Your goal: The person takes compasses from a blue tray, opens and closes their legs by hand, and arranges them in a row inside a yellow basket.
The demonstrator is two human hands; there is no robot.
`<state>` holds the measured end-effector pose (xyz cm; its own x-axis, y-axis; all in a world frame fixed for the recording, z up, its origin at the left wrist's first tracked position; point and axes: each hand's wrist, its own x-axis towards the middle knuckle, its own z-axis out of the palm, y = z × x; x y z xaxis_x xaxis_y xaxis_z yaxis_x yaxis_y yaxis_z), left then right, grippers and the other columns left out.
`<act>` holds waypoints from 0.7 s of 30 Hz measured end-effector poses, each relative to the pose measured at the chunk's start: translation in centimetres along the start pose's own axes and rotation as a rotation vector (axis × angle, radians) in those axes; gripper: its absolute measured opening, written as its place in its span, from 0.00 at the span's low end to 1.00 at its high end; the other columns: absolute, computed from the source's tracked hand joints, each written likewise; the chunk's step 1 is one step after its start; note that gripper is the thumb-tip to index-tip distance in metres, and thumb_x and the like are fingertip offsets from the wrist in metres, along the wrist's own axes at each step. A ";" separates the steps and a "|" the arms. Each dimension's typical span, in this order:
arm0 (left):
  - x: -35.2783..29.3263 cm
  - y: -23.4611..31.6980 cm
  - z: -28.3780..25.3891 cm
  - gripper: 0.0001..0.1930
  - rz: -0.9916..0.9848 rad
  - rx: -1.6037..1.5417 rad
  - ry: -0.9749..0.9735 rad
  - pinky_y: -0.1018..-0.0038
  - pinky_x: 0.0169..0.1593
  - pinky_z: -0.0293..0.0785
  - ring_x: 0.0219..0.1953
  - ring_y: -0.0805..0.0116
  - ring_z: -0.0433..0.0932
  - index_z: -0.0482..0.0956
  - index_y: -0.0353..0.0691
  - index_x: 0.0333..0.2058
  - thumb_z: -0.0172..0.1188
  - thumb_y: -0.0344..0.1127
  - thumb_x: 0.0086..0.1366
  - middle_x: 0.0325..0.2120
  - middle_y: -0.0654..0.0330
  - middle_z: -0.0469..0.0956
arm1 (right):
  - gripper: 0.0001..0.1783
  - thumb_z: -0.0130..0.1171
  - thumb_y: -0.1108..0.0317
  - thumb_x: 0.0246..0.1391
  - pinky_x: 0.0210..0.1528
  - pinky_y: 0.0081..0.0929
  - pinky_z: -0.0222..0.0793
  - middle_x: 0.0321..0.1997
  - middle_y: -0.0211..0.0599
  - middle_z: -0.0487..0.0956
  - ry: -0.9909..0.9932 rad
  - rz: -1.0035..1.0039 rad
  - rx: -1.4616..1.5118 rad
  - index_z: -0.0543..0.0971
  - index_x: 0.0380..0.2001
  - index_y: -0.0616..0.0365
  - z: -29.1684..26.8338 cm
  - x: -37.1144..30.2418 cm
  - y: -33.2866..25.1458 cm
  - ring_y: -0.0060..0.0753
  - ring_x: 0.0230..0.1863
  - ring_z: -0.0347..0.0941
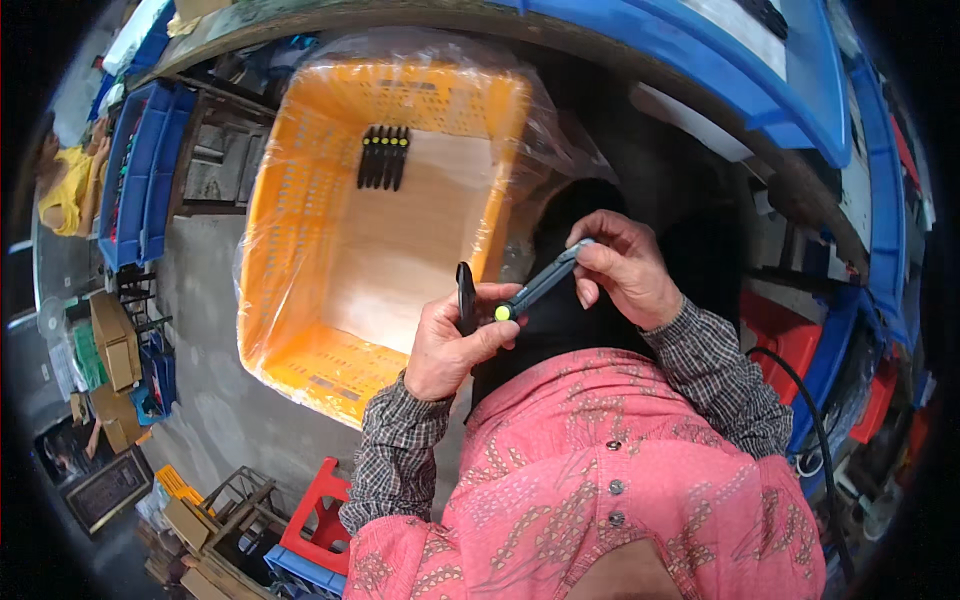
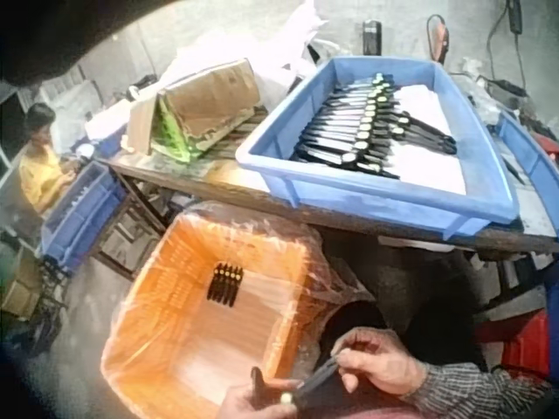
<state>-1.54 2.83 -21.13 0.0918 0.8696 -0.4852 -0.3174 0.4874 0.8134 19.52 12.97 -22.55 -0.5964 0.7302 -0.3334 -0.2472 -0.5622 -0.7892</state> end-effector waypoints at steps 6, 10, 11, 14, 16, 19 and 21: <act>0.7 -0.3 -1.5 0.20 0.127 -0.519 0.080 0.84 0.23 0.65 0.25 0.76 0.74 0.73 0.34 0.45 0.64 0.22 0.53 0.32 0.53 0.79 | 0.06 0.56 0.74 0.54 0.25 0.18 0.71 0.25 0.33 0.73 -0.020 -0.079 -0.071 0.72 0.35 0.63 1.6 0.5 -0.1 0.22 0.21 0.72; 1.9 -0.4 -0.9 0.12 0.186 -0.715 0.159 0.83 0.23 0.64 0.24 0.75 0.72 0.73 0.38 0.40 0.60 0.21 0.56 0.28 0.57 0.76 | 0.08 0.56 0.80 0.52 0.25 0.14 0.71 0.27 0.31 0.73 -0.038 -0.054 -0.161 0.69 0.34 0.62 3.5 1.3 0.6 0.18 0.22 0.73; 2.2 -0.4 -0.7 0.08 0.189 -0.709 0.140 0.83 0.23 0.64 0.25 0.75 0.72 0.73 0.39 0.37 0.59 0.23 0.59 0.28 0.58 0.74 | 0.10 0.55 0.83 0.49 0.26 0.16 0.71 0.27 0.34 0.74 -0.011 -0.031 -0.218 0.67 0.33 0.61 4.1 1.4 0.6 0.20 0.21 0.73; 3.2 -0.2 -0.7 0.06 0.137 -0.720 0.135 0.83 0.22 0.65 0.25 0.76 0.72 0.73 0.38 0.37 0.58 0.26 0.61 0.30 0.57 0.76 | 0.10 0.58 0.79 0.51 0.24 0.12 0.71 0.28 0.28 0.71 -0.061 -0.054 -0.260 0.67 0.32 0.59 5.1 1.8 1.7 0.12 0.23 0.71; 3.7 0.4 -1.1 0.05 0.125 -0.673 0.175 0.83 0.22 0.65 0.24 0.76 0.72 0.73 0.39 0.36 0.58 0.29 0.62 0.32 0.55 0.77 | 0.10 0.58 0.78 0.52 0.24 0.13 0.71 0.29 0.27 0.71 -0.073 -0.052 -0.256 0.67 0.33 0.60 5.3 2.2 2.0 0.11 0.24 0.70; 4.8 0.9 -3.9 0.09 0.168 -0.503 0.222 0.82 0.23 0.64 0.22 0.76 0.70 0.72 0.37 0.41 0.56 0.31 0.63 0.33 0.55 0.77 | 0.10 0.58 0.76 0.52 0.24 0.14 0.69 0.30 0.28 0.72 -0.083 -0.093 -0.418 0.70 0.37 0.63 5.4 3.0 1.7 0.11 0.24 0.69; 6.4 1.7 -6.4 0.08 0.230 -0.339 0.309 0.83 0.23 0.63 0.22 0.76 0.69 0.72 0.37 0.40 0.56 0.30 0.63 0.30 0.55 0.77 | 0.09 0.57 0.77 0.52 0.25 0.14 0.70 0.30 0.28 0.73 -0.068 -0.066 -0.426 0.70 0.36 0.63 4.6 3.4 1.3 0.14 0.24 0.71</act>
<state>-7.56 8.67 -24.92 -0.2831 0.8623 -0.4200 -0.5899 0.1887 0.7851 13.61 12.91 -22.33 -0.6425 0.7237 -0.2519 0.0425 -0.2945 -0.9547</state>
